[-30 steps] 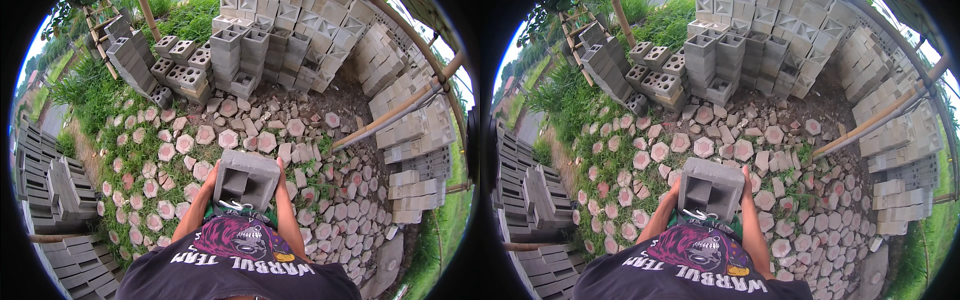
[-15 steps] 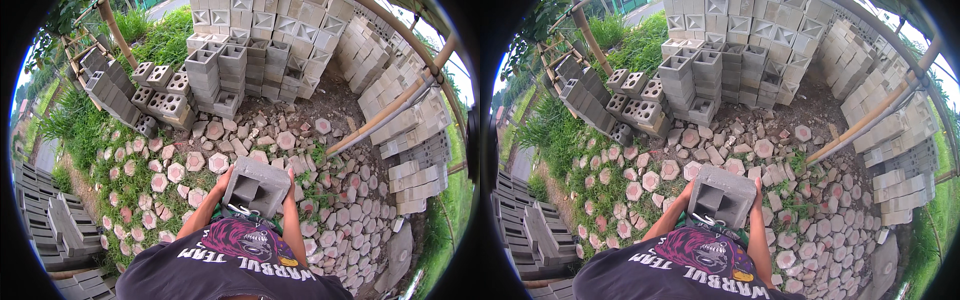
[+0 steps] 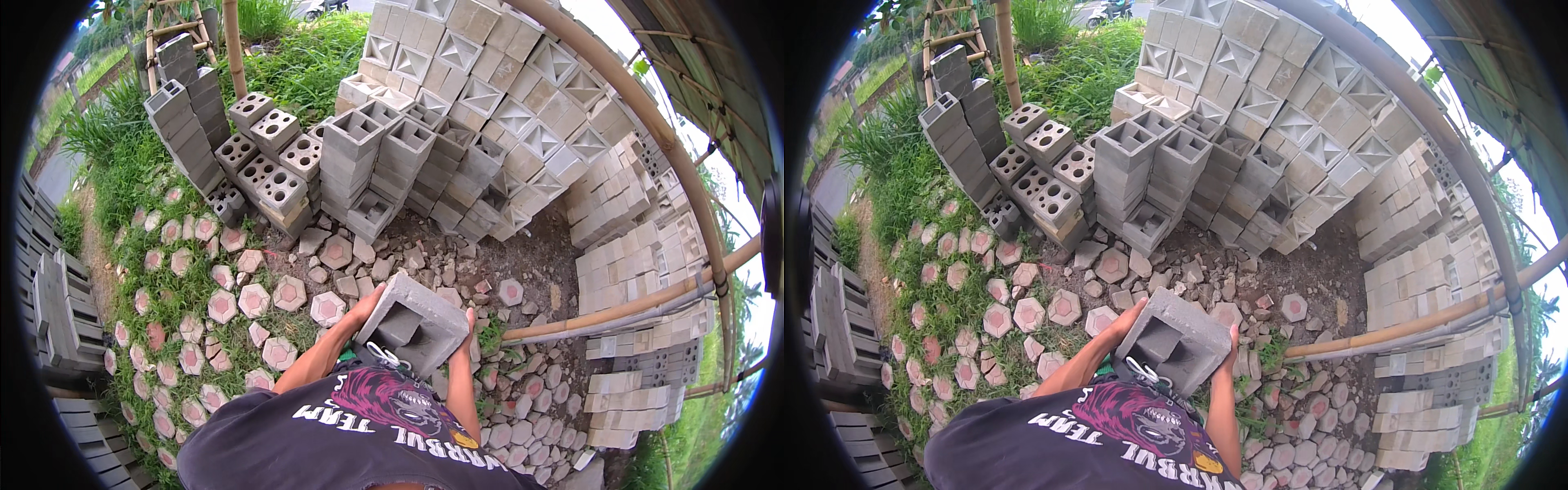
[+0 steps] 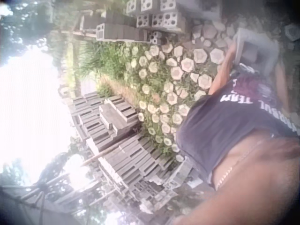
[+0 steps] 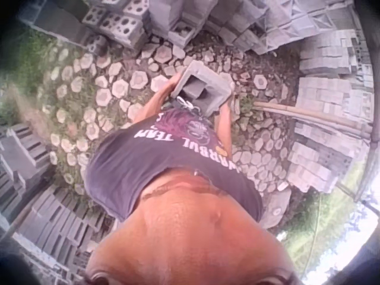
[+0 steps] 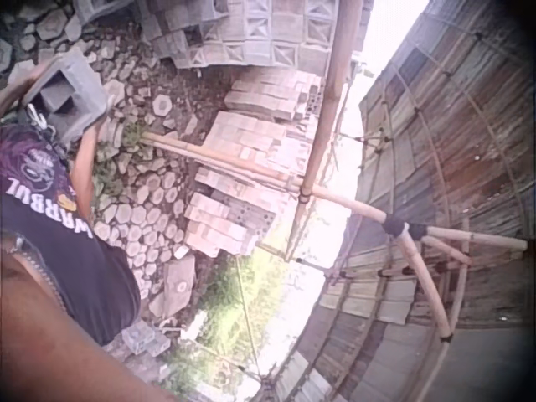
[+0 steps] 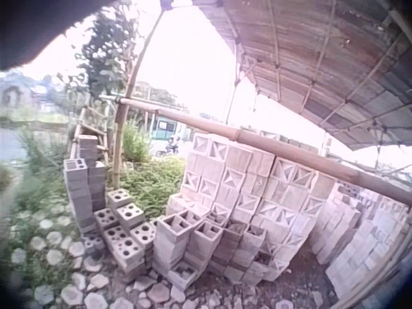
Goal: The person repeatedly picks up hollow concrete blocks from a ground pile and carries them to a larger stack, placing each block on top of the others. The task involves walking back and forth between the source pile and the stack, handling one block at a time.
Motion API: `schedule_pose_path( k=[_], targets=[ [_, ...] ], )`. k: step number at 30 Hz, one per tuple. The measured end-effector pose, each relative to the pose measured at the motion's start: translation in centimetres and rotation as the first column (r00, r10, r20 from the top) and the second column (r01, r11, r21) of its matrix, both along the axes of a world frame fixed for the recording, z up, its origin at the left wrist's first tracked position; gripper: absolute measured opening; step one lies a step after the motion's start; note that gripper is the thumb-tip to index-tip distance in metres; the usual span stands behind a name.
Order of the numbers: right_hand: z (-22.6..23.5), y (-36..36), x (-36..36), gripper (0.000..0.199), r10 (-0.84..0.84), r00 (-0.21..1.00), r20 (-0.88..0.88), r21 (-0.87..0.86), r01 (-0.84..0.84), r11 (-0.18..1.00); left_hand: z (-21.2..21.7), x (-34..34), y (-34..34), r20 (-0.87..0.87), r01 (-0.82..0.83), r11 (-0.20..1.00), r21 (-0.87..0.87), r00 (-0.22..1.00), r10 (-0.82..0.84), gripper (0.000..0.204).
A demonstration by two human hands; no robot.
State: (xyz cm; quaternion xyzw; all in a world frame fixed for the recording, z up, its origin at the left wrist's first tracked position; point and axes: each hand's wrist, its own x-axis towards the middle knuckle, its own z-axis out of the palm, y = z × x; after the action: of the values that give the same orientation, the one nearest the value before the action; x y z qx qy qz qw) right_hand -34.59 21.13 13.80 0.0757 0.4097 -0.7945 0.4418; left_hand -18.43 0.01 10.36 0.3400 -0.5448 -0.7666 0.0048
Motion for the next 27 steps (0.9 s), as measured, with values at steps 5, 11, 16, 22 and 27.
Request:
schedule_pose_path(
  k=[5,11,16,22,27],
  targets=[
    [1.8,-5.4,-2.0,0.073,0.173,0.985,-0.009,0.041,-0.173,0.984,-1.2,-0.2,-3.0,0.046,-0.147,0.989,0.028,0.988,0.146,0.077],
    [4.4,-12.6,-4.0,0.073,0.342,0.939,-0.039,0.188,-0.330,0.925,0.6,0.0,-5.6,0.052,-0.397,0.908,0.136,0.918,0.394,0.074],
    [3.1,-21.1,-7.4,0.076,0.526,0.850,0.023,0.208,-0.519,0.829,-0.8,0.0,-7.9,0.084,-0.626,0.725,0.287,0.770,0.632,0.072],
    [-1.4,-31.6,-11.9,0.071,0.771,0.632,0.082,0.200,-0.768,0.608,-1.6,-2.3,-8.9,0.118,-0.870,0.371,0.326,0.427,0.897,0.069],
    [-4.0,-36.6,-17.6,0.059,0.871,0.453,0.191,0.299,-0.872,0.387,-0.4,-9.0,-8.7,0.349,-0.941,0.094,0.324,0.211,0.913,0.069]
  ],
)
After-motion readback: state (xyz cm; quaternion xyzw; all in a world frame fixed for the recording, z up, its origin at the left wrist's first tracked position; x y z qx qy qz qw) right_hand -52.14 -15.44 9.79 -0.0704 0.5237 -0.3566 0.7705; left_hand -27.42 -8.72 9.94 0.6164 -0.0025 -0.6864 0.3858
